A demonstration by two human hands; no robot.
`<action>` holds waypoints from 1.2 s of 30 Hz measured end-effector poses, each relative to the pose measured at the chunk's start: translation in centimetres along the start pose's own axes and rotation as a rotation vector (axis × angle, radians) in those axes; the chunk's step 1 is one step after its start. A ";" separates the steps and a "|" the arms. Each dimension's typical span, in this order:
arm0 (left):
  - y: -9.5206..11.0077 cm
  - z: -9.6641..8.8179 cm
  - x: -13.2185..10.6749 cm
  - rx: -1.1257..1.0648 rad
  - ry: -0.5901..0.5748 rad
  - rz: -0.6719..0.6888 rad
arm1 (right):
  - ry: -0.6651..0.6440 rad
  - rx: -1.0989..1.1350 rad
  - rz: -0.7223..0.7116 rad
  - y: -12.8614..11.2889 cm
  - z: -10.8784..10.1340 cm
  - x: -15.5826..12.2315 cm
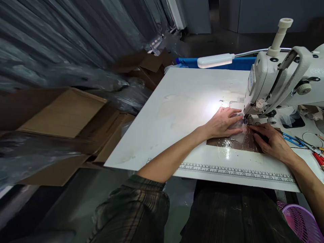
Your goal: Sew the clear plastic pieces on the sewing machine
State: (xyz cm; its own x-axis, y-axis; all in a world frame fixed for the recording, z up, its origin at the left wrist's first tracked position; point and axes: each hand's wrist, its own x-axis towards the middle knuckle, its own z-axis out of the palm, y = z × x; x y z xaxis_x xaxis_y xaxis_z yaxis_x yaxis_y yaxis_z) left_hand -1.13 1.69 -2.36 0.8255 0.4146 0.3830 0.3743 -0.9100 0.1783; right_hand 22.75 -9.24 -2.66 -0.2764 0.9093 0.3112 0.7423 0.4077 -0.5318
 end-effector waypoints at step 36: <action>1.6 -1.0 -1.3 -0.665 -0.104 -0.164 | -0.145 0.186 -0.090 -1.8 -0.1 2.4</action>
State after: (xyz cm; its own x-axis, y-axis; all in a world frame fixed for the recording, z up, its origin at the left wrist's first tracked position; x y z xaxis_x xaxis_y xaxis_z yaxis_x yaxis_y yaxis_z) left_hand -2.04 -0.28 -1.64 0.8291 0.5138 0.2204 0.1866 -0.6260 0.7572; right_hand 20.81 -7.76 -0.91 -0.4305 0.8659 0.2547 0.5896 0.4834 -0.6471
